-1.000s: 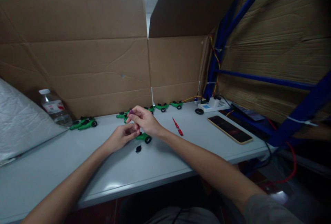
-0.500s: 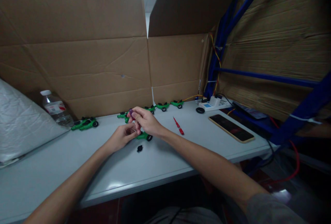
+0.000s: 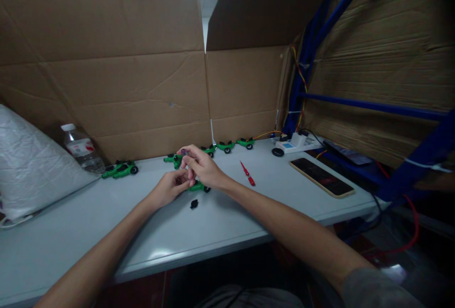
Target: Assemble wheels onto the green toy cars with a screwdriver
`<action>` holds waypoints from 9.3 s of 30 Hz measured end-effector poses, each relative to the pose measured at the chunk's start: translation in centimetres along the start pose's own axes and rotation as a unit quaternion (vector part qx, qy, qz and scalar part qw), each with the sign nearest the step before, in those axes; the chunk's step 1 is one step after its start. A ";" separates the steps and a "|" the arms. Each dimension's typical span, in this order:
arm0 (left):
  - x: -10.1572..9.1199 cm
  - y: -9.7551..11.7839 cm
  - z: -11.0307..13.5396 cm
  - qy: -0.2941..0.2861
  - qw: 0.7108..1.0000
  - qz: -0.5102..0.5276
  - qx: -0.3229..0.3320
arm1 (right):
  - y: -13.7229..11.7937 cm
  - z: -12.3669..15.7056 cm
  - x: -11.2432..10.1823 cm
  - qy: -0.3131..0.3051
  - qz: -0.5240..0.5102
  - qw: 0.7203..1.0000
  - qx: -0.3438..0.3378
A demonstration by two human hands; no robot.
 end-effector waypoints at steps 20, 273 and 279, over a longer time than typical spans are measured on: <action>-0.6 -0.1 0.2 0.013 1.000 -0.016 -0.011 | -1.0 0.5 -4.0 0.158 0.117 0.980 -0.039; -3.5 3.8 2.0 0.171 0.962 -0.202 0.062 | 1.7 0.9 -2.9 0.034 0.262 0.964 -0.039; -3.4 3.2 1.9 0.183 0.972 -0.141 0.036 | 1.5 0.7 -3.1 0.020 0.198 0.979 -0.035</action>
Point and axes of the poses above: each hand's wrist, its own z-axis away from the middle knuckle, its own x-axis out of the palm, y = z × x, the point moved 10 cm from there along -z, towards the middle knuckle, and after that the axes turned 4 degrees about x, right-handed, at the moved point
